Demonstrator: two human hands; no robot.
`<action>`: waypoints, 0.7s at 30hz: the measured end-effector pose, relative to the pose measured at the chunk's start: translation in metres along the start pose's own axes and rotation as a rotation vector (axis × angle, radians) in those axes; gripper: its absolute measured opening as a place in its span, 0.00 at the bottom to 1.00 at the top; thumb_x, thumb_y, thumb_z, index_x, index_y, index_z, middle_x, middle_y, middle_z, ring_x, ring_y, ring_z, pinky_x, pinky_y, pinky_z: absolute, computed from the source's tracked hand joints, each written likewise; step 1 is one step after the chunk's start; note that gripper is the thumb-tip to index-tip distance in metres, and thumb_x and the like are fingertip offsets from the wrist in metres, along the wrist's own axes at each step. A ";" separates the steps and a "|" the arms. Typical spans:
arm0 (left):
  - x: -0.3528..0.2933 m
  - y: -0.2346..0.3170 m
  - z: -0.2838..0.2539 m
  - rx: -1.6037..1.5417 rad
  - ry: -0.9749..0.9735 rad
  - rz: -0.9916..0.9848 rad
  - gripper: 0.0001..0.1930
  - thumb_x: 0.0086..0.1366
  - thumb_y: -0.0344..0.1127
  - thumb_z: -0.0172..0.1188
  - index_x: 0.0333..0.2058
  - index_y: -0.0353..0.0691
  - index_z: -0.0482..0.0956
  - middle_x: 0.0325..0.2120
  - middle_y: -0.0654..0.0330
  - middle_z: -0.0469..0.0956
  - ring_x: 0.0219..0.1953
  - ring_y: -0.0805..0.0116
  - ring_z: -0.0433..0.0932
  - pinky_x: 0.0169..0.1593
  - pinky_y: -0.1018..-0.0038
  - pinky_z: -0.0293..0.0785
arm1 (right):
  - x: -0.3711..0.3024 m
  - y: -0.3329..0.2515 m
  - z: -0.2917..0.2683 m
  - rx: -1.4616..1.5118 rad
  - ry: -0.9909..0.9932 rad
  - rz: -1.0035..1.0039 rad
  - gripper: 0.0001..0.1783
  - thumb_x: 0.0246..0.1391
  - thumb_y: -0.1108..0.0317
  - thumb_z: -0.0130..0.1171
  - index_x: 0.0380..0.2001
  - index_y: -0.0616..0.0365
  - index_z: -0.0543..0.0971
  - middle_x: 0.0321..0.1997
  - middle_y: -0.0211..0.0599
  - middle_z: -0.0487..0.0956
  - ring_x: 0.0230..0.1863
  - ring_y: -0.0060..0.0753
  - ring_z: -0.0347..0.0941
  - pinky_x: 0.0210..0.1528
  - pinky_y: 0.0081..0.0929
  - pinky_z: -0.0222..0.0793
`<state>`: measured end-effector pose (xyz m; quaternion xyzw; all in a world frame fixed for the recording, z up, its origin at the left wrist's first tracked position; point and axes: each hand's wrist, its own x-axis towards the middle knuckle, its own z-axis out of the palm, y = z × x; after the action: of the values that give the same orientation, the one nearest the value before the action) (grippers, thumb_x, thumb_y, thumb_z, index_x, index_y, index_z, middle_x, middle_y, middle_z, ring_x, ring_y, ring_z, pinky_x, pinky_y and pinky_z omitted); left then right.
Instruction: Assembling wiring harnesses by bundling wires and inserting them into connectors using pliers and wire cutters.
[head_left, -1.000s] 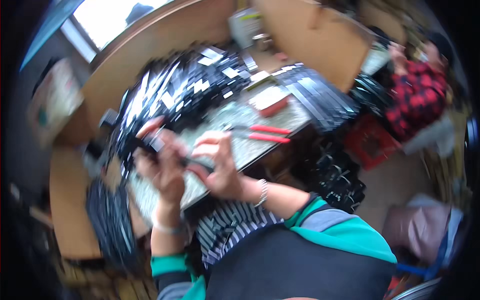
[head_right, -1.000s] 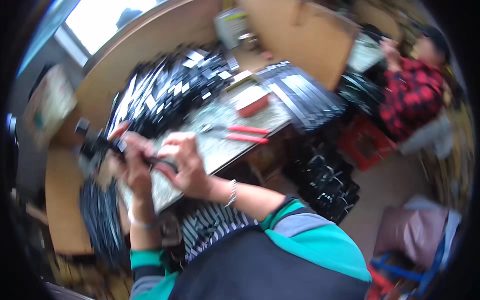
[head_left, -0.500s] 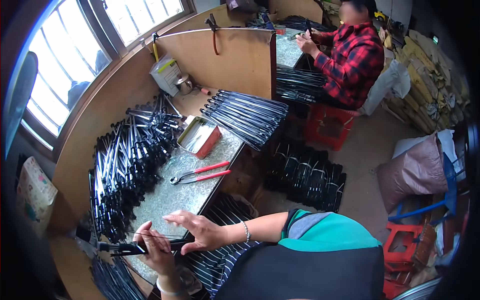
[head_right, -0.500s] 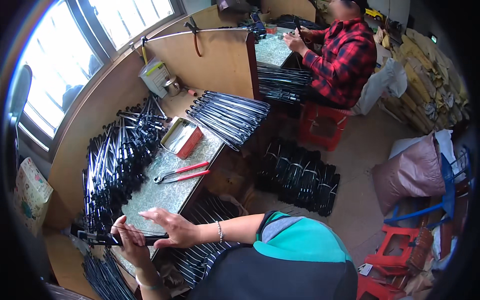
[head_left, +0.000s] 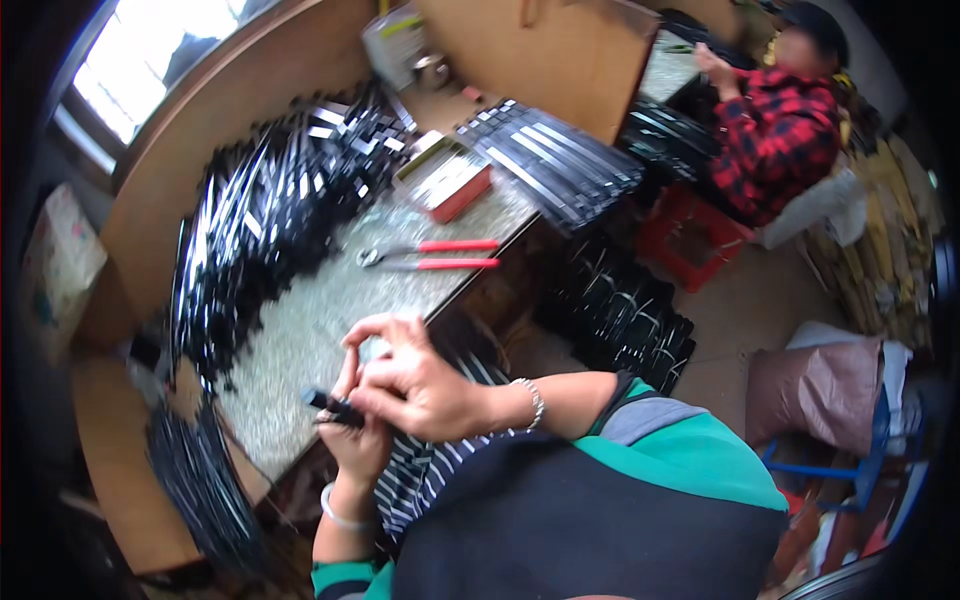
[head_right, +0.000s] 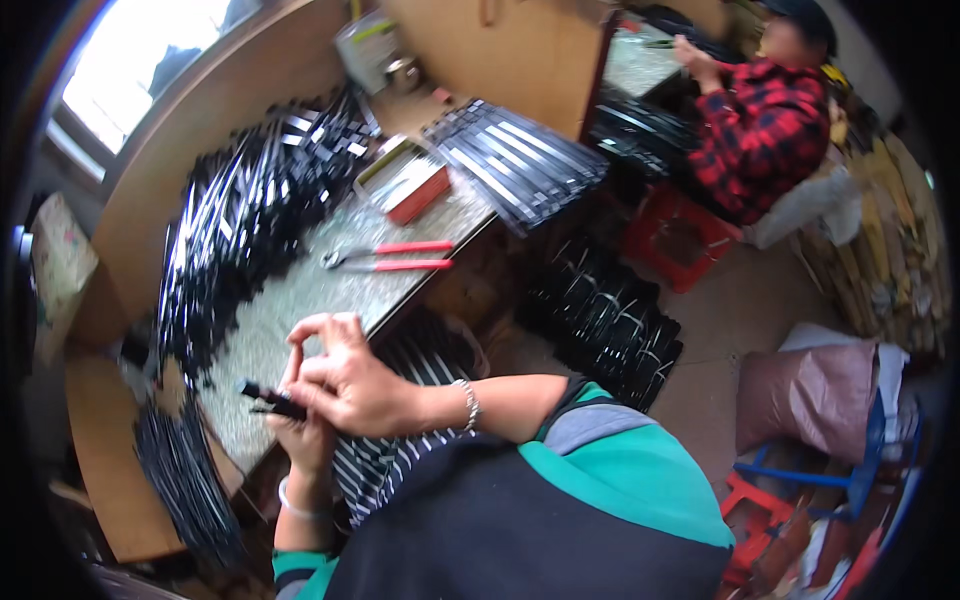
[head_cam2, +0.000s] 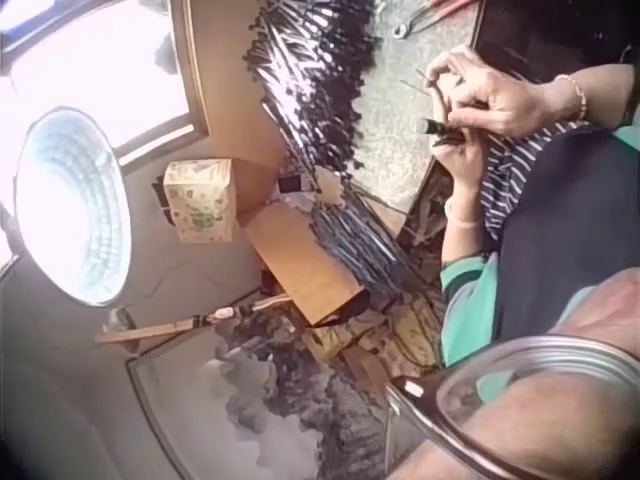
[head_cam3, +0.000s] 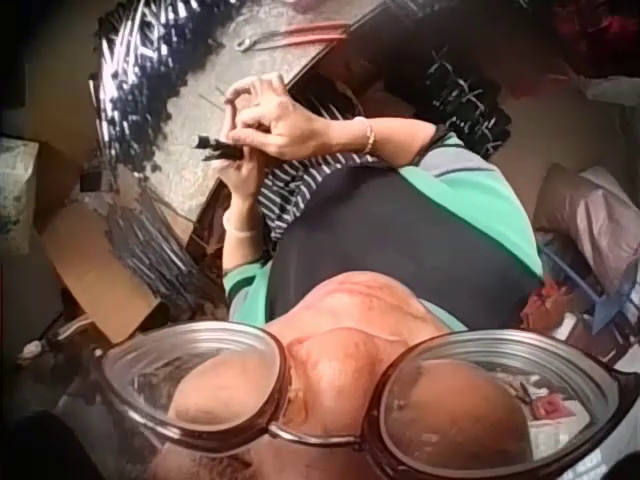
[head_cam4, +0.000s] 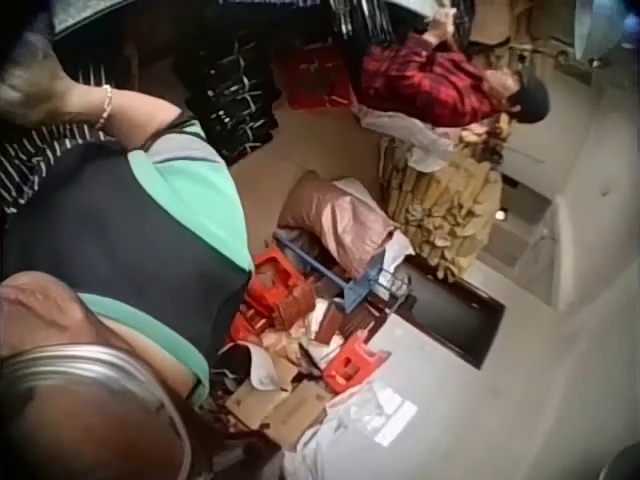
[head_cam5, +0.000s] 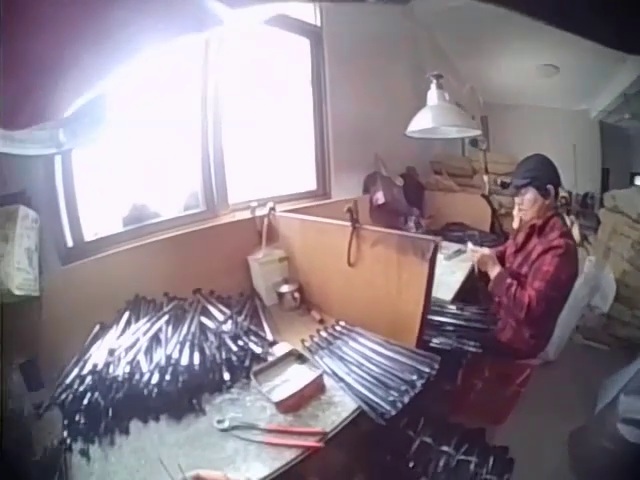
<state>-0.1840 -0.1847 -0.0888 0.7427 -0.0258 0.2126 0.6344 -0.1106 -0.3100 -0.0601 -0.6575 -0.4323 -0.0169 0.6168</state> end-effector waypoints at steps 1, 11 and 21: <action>0.000 0.002 0.002 0.016 0.028 0.032 0.25 0.63 0.32 0.50 0.56 0.25 0.57 0.45 0.47 0.72 0.47 0.62 0.72 0.49 0.70 0.69 | -0.002 0.003 -0.005 -0.016 -0.017 -0.031 0.06 0.46 0.67 0.58 0.20 0.54 0.76 0.46 0.44 0.67 0.54 0.39 0.55 0.55 0.38 0.45; 0.007 0.024 -0.028 -0.197 0.100 -0.217 0.17 0.66 0.34 0.47 0.45 0.23 0.70 0.09 0.69 0.62 0.08 0.84 0.58 0.13 0.86 0.55 | 0.030 0.137 -0.085 -1.074 -0.172 -0.096 0.12 0.46 0.60 0.60 0.28 0.57 0.74 0.36 0.37 0.71 0.42 0.41 0.66 0.43 0.35 0.62; 0.008 0.006 -0.045 -0.147 0.276 -0.205 0.16 0.65 0.29 0.45 0.49 0.27 0.67 0.08 0.73 0.60 0.08 0.88 0.55 0.12 0.87 0.52 | 0.032 0.016 -0.068 -0.645 -0.390 -0.114 0.17 0.35 0.71 0.66 0.34 0.56 0.79 0.35 0.37 0.67 0.31 0.36 0.68 0.34 0.24 0.66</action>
<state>-0.1910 -0.1409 -0.0755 0.6571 0.1218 0.2440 0.7028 -0.0465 -0.3464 -0.0387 -0.7837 -0.5499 -0.0609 0.2822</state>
